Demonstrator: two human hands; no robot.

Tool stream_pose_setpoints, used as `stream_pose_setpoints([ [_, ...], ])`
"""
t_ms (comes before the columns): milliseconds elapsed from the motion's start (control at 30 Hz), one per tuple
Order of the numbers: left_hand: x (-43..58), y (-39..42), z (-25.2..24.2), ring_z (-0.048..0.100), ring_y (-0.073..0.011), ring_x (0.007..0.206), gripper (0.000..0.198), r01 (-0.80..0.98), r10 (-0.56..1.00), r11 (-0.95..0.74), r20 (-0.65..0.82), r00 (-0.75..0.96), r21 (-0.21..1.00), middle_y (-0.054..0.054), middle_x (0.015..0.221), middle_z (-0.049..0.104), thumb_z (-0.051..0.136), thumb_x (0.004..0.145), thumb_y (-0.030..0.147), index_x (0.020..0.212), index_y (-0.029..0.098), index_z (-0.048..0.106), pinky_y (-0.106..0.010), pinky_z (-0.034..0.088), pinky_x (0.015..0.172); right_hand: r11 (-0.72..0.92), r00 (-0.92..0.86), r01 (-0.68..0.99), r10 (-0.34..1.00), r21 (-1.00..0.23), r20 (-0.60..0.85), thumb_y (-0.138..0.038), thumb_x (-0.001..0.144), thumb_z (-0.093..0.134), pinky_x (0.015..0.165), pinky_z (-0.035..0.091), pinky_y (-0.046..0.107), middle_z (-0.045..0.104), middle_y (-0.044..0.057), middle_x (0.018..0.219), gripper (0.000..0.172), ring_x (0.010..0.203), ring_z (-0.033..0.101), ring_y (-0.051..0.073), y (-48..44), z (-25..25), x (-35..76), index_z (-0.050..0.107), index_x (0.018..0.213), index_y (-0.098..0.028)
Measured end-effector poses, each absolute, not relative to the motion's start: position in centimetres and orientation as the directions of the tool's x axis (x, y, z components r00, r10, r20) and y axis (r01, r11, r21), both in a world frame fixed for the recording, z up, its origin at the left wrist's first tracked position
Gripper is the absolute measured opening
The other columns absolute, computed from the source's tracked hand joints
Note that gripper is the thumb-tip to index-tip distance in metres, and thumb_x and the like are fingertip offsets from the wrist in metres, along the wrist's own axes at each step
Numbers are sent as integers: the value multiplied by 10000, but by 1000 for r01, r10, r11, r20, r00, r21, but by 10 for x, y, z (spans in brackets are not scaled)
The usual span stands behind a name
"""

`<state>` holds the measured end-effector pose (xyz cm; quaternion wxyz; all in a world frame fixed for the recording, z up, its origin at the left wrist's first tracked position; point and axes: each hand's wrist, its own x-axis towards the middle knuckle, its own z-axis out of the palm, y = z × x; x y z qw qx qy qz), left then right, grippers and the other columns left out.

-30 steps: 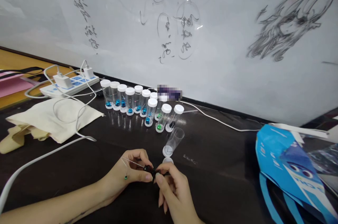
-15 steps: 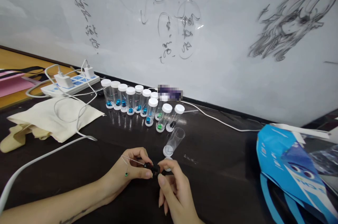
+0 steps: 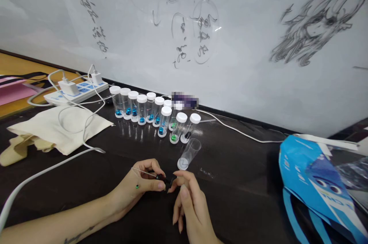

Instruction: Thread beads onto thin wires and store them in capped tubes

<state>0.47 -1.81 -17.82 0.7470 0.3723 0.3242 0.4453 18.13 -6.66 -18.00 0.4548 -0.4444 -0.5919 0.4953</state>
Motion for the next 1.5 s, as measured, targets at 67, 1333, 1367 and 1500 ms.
stream_pose_setpoints([
  [67,5,-18,-178,593,-104,646,229,-428,904,334,-157,397,840,25,697,676,867,585,98,683,164,671,-193,423,618,108,-195,90,977,-990,88,-557,981,341,284,313,117,568,29,867,434,377,450,33,-67,-181,181,515,1160,-202],
  [1333,5,-18,-175,607,-82,622,227,-439,900,340,-153,408,832,37,668,673,866,599,91,694,157,670,-167,442,613,141,-186,125,976,-982,116,-480,1010,331,292,291,116,524,-18,739,379,371,419,36,-68,-182,182,504,1217,-215],
  [1367,5,-18,-175,609,-81,625,226,-441,900,341,-154,407,830,36,672,675,865,601,90,693,157,669,-167,444,618,138,-178,126,977,-982,114,-488,1006,334,292,300,117,532,-13,759,386,376,421,38,-68,-182,182,484,1246,-225],
  [1500,5,-18,-176,612,-79,622,228,-441,898,342,-151,414,830,37,672,676,865,601,83,701,158,674,-164,442,610,158,-197,121,972,-980,132,-491,1002,345,290,303,114,547,14,833,372,384,444,29,-68,-183,182,536,1164,-216],
])
